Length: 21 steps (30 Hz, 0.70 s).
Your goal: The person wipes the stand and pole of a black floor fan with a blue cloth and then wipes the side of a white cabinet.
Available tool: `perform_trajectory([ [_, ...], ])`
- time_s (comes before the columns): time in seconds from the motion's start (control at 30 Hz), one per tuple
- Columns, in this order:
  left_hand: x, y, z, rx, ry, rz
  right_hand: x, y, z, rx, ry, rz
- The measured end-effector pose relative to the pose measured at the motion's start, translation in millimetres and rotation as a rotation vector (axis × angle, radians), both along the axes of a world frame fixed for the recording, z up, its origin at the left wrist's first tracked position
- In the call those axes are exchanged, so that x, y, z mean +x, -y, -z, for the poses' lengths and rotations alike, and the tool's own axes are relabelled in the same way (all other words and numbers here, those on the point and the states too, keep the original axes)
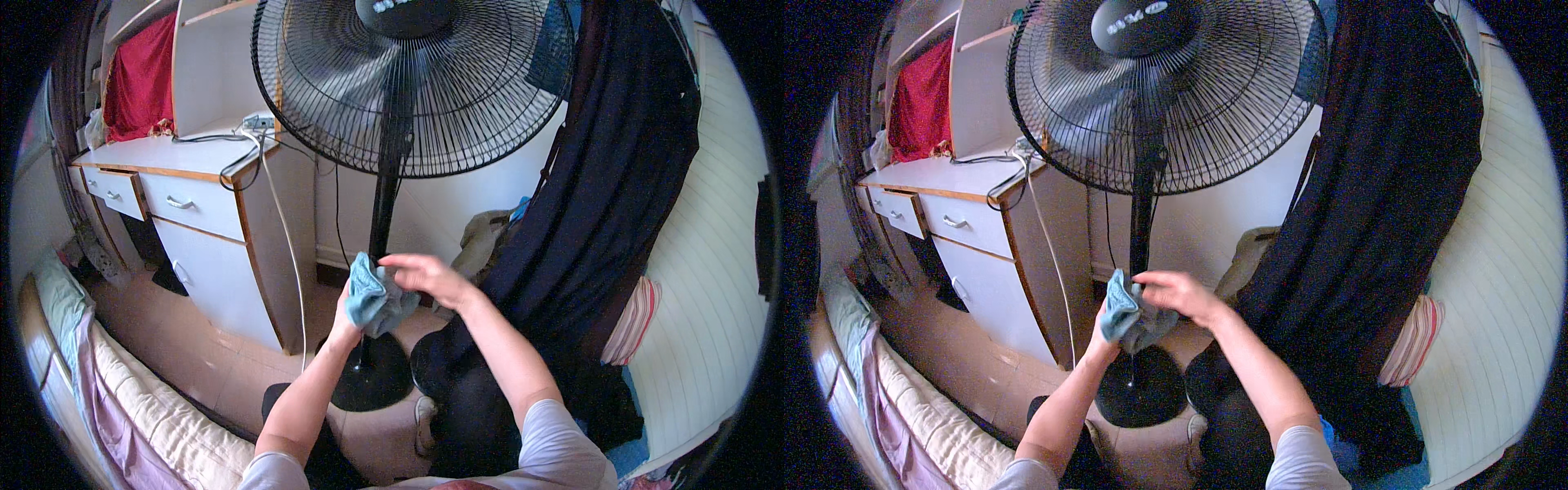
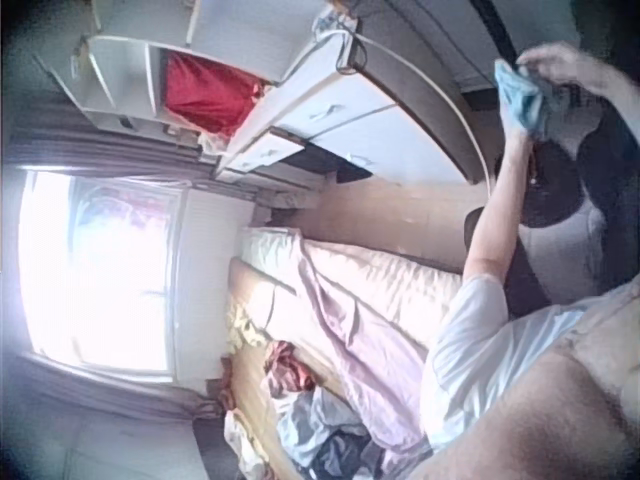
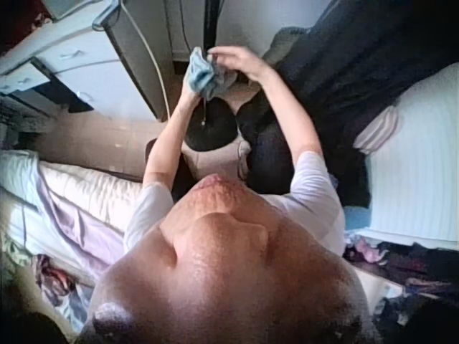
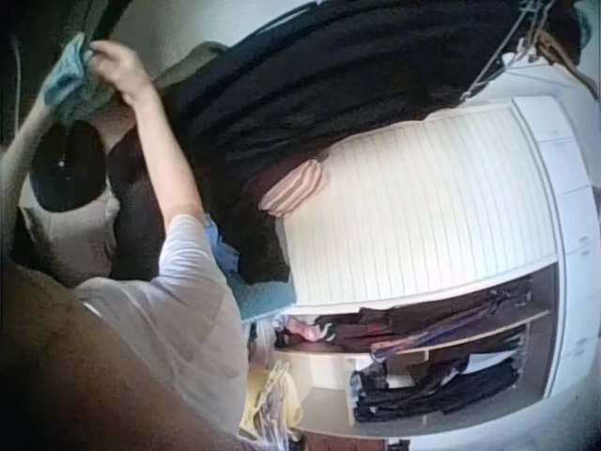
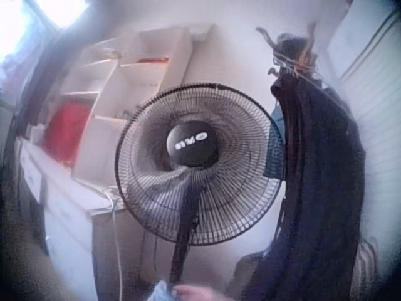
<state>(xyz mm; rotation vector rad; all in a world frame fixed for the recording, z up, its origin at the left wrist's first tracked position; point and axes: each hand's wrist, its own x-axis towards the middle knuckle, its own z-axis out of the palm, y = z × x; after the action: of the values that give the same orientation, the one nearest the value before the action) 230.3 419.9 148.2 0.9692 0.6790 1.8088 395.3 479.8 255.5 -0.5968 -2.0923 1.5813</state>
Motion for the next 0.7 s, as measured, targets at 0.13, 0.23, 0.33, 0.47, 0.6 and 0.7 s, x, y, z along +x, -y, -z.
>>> perform_trajectory([
  [0.13,-32.5,-16.8,22.6,-0.019,-0.066,0.067,7.9,-59.1,-70.4,0.034,-0.349,0.506],
  [0.23,-27.1,-8.8,1.0,-0.027,-0.262,0.063,0.4,-116.1,-112.9,-0.092,-0.727,0.239],
  [0.33,-28.8,-40.3,25.4,0.163,-0.306,-0.013,-28.0,-145.7,-150.5,-0.282,-0.848,0.412],
  [0.47,-28.3,-57.0,19.8,0.387,-0.624,0.080,-38.3,-176.7,-179.4,-0.259,-0.892,0.397],
  [0.6,-31.2,-61.3,8.9,0.323,-0.589,0.048,-45.6,-196.0,-195.9,-0.223,-0.911,0.405],
  [0.7,-32.9,-65.8,2.8,0.425,-0.754,-0.016,-43.7,-204.6,-201.7,-0.185,-0.896,0.444],
])
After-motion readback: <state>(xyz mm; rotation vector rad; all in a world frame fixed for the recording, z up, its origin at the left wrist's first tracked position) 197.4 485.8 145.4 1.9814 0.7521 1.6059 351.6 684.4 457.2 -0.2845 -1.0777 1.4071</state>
